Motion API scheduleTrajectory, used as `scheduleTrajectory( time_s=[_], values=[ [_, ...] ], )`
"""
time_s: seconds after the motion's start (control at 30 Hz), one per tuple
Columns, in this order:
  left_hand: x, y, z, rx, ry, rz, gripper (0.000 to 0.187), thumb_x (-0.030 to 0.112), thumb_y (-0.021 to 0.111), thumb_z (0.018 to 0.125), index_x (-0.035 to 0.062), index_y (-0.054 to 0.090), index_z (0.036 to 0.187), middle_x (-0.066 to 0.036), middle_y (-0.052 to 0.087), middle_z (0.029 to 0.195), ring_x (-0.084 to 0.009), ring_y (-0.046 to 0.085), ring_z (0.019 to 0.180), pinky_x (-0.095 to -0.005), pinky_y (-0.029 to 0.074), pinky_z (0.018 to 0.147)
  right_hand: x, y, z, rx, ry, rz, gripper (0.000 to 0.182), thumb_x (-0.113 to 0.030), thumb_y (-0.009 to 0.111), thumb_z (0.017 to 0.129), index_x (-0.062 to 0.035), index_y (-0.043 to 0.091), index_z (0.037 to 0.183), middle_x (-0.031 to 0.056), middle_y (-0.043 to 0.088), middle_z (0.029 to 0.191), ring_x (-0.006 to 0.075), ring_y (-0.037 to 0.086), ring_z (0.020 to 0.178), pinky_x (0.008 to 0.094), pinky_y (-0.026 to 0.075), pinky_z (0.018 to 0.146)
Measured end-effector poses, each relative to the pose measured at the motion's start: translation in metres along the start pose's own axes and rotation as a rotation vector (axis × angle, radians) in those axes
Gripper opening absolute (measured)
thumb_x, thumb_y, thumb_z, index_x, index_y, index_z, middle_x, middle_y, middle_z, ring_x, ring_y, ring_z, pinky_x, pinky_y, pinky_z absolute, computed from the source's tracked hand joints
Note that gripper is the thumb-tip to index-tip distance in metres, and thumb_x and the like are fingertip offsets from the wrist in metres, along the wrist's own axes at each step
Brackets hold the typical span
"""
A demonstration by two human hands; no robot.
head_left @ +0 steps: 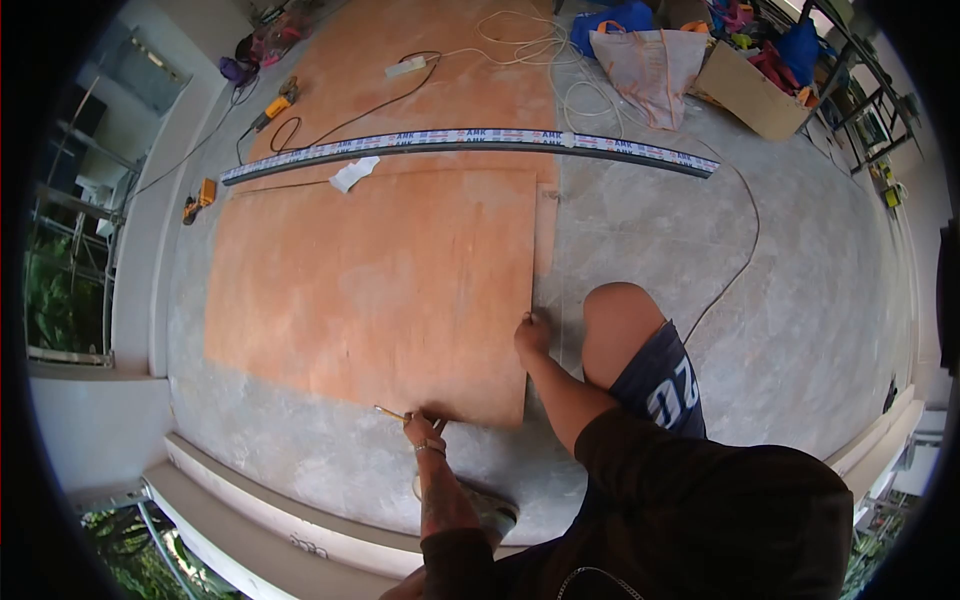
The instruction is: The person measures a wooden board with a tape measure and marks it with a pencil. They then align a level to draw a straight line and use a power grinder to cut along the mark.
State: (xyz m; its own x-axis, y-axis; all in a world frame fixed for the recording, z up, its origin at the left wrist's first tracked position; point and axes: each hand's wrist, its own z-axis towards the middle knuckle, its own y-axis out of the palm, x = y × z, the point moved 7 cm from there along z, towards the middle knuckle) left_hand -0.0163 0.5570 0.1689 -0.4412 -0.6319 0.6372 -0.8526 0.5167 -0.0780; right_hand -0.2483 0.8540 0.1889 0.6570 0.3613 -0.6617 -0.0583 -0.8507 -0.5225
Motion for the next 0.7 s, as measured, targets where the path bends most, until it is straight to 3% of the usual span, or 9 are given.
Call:
scheduleTrajectory(
  time_s=[0.1, 0.23, 0.33, 0.4, 0.47, 0.5, 0.63, 0.67, 0.7],
  values=[
    [-0.005, -0.011, -0.017, 0.153, -0.169, 0.028, 0.018, 0.018, 0.047, 0.095, 0.0158, 0.053, 0.112, -0.009, 0.061, 0.091, -0.0232, 0.063, 0.08, -0.0494, 0.06, 0.063, 0.044, 0.03, 0.034, 0.061, 0.025, 0.081, 0.037, -0.032, 0.049, 0.099, -0.0051, 0.064, 0.121, 0.0233, 0.065, 0.12, 0.0426, 0.061, 0.111, 0.0494, 0.049, 0.092],
    [0.01, -0.081, 0.062, 0.309, 0.199, 0.272, 0.028, 0.027, 0.057, 0.093, 0.0023, 0.054, 0.081, -0.007, 0.053, 0.063, -0.0211, 0.05, 0.044, -0.0384, 0.041, 0.036, -0.048, -0.019, -0.036, 0.414, -0.187, -0.24, 0.04, -0.025, 0.06, 0.09, -0.0064, 0.061, 0.125, 0.0235, 0.061, 0.124, 0.0424, 0.057, 0.115, 0.0512, 0.047, 0.094],
    [0.2, -0.014, -0.082, 0.279, 0.402, -0.256, 0.034, 0.031, 0.051, 0.096, 0.0177, 0.037, 0.069, 0.006, 0.034, 0.054, -0.0089, 0.032, 0.042, -0.0289, 0.022, 0.039, -0.135, -0.012, -0.087, 0.326, -0.616, 0.048, 0.052, -0.011, 0.071, 0.073, -0.0062, 0.059, 0.124, 0.0212, 0.06, 0.121, 0.0407, 0.055, 0.115, 0.051, 0.044, 0.099],
    [0.321, -0.003, -0.152, 0.042, 0.782, -0.345, 0.024, 0.018, 0.047, 0.097, 0.0139, 0.048, 0.074, 0.004, 0.04, 0.06, -0.0103, 0.04, 0.049, -0.0281, 0.031, 0.044, -0.171, 0.005, -0.103, 0.218, -0.652, 0.088, 0.049, -0.013, 0.07, 0.075, -0.0067, 0.061, 0.123, 0.021, 0.06, 0.121, 0.0406, 0.056, 0.115, 0.0512, 0.045, 0.099],
    [0.43, 0.013, -0.312, 0.484, 1.444, 0.654, 0.022, 0.01, 0.042, 0.1, 0.0032, 0.057, 0.086, -0.001, 0.058, 0.079, -0.0155, 0.055, 0.075, -0.0325, 0.047, 0.066, -0.194, 0.013, -0.11, 0.103, -0.683, 0.111, 0.046, -0.015, 0.069, 0.077, -0.0071, 0.062, 0.121, 0.0208, 0.061, 0.121, 0.0405, 0.056, 0.115, 0.0514, 0.045, 0.098],
    [0.464, 0.01, -0.363, 0.572, 1.679, 0.829, 0.015, 0.005, 0.047, 0.099, -0.0011, 0.06, 0.095, -0.004, 0.063, 0.088, -0.0167, 0.058, 0.082, -0.0349, 0.052, 0.073, -0.203, 0.024, -0.106, -0.036, -0.636, 0.071, 0.043, -0.018, 0.068, 0.079, -0.0082, 0.064, 0.12, 0.0199, 0.062, 0.121, 0.0403, 0.056, 0.116, 0.0516, 0.046, 0.098],
    [0.53, -0.023, -0.486, 0.014, 1.527, 0.111, 0.018, -0.005, 0.052, 0.098, -0.0057, 0.066, 0.11, -0.017, 0.056, 0.131, -0.022, 0.062, 0.1, -0.0353, 0.058, 0.088, -0.223, 0.049, -0.099, -0.483, -0.506, -0.082, 0.039, -0.028, 0.064, 0.084, -0.0114, 0.068, 0.119, 0.0173, 0.063, 0.126, 0.0389, 0.055, 0.122, 0.0523, 0.047, 0.098],
    [0.524, -0.042, -0.528, 0.331, 1.815, 0.506, 0.019, -0.002, 0.054, 0.098, -0.0045, 0.067, 0.111, -0.016, 0.056, 0.134, -0.0244, 0.063, 0.106, -0.0364, 0.057, 0.09, -0.232, 0.05, -0.093, -0.485, -0.503, -0.061, 0.039, -0.028, 0.064, 0.084, -0.0114, 0.068, 0.119, 0.0173, 0.063, 0.126, 0.0389, 0.055, 0.122, 0.0523, 0.047, 0.098],
    [0.51, -0.032, -0.579, 0.215, 1.952, 0.243, 0.017, 0.008, 0.054, 0.099, 0.0022, 0.067, 0.109, -0.01, 0.059, 0.117, -0.0212, 0.062, 0.098, -0.0357, 0.054, 0.086, -0.233, 0.059, -0.087, -0.566, -0.467, -0.143, 0.041, -0.03, 0.063, 0.084, -0.0117, 0.067, 0.121, 0.0168, 0.062, 0.128, 0.0382, 0.054, 0.124, 0.0537, 0.046, 0.1]
  ],
)
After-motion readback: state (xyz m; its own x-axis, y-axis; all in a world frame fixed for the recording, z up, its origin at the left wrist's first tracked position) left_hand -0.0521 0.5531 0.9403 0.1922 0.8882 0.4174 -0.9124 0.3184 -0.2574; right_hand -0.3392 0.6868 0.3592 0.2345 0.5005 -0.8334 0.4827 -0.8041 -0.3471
